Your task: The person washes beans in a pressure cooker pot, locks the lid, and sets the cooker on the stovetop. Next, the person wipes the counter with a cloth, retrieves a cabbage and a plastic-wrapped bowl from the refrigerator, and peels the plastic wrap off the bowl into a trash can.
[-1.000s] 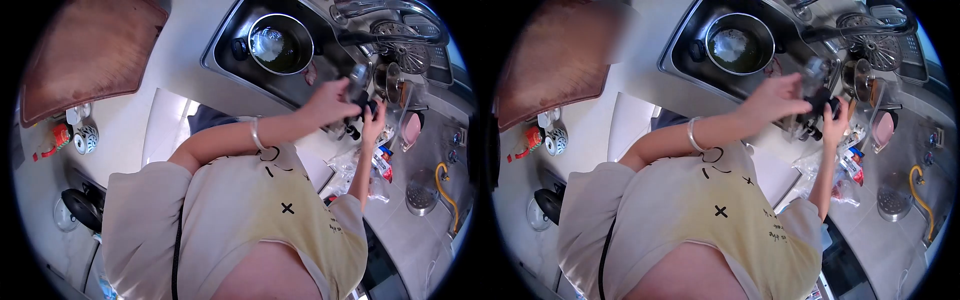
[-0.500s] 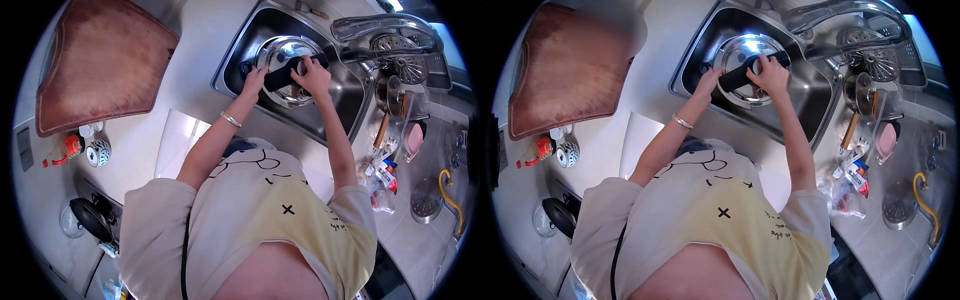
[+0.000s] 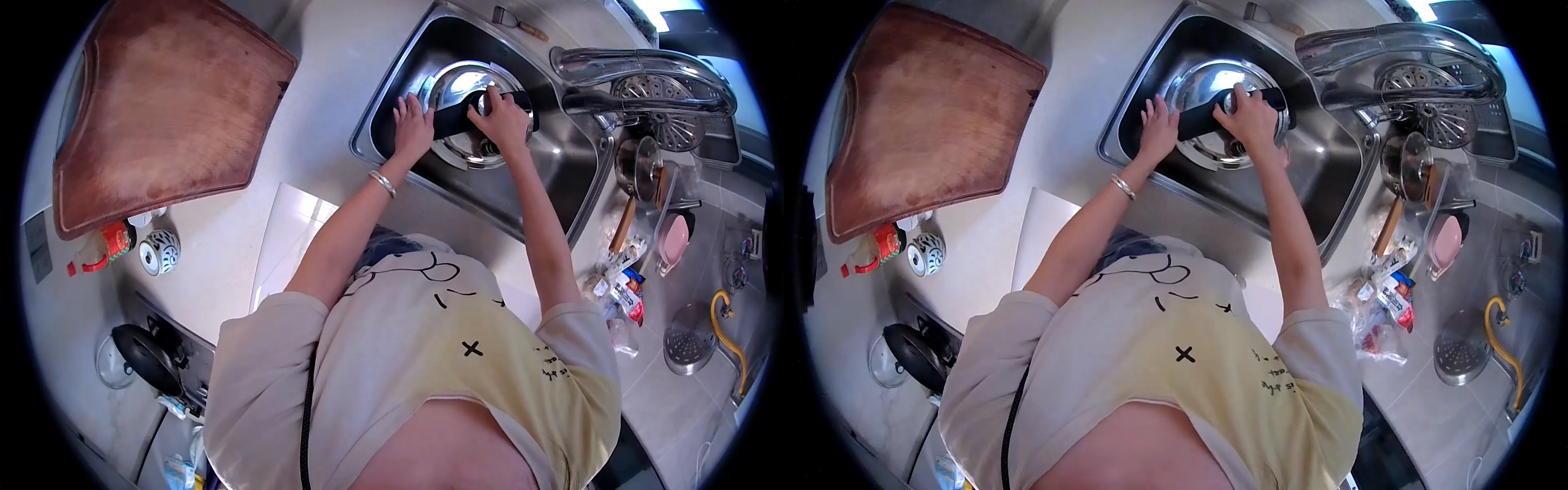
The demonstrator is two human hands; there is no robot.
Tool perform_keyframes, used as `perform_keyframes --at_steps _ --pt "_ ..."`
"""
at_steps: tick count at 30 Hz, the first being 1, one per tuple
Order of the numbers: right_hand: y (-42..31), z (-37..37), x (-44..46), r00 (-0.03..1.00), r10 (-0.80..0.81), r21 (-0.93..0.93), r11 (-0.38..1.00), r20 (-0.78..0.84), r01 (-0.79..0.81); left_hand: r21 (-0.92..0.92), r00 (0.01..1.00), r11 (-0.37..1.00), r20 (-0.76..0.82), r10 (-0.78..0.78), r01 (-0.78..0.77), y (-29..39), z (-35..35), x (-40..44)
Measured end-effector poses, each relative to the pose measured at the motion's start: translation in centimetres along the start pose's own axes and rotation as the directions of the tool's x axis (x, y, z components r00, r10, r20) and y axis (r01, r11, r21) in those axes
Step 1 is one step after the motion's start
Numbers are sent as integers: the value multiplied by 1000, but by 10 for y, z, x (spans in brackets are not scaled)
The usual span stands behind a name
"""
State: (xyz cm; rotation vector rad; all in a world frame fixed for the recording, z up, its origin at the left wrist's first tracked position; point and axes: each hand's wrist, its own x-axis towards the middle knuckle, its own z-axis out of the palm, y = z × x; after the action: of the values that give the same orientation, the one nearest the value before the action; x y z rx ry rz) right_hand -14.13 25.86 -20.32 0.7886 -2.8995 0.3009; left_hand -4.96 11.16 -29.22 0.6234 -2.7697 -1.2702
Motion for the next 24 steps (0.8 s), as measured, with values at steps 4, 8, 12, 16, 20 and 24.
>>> perform_keyframes --at_steps 4,8,12,16,20,24 --pt "-1 1 1 994 -64 -86 994 88 72 34 1000 999 -4 29 -29 -1 -5 1" --pt "18 -27 7 897 -322 -48 935 303 352 14 998 998 3 56 -56 -8 -8 -1" --pt "36 -43 11 816 -456 7 874 354 486 -88 999 996 -48 -8 3 -22 -9 -1" --pt "27 -29 4 929 -142 -90 979 342 183 -148 998 989 -56 -25 17 -23 -17 3" --pt "6 -10 3 952 83 -108 993 295 -53 -144 996 989 -80 30 -42 -16 -16 10" --pt "13 -14 3 920 -380 -77 919 91 387 -168 997 986 -71 -19 7 -12 -20 10"
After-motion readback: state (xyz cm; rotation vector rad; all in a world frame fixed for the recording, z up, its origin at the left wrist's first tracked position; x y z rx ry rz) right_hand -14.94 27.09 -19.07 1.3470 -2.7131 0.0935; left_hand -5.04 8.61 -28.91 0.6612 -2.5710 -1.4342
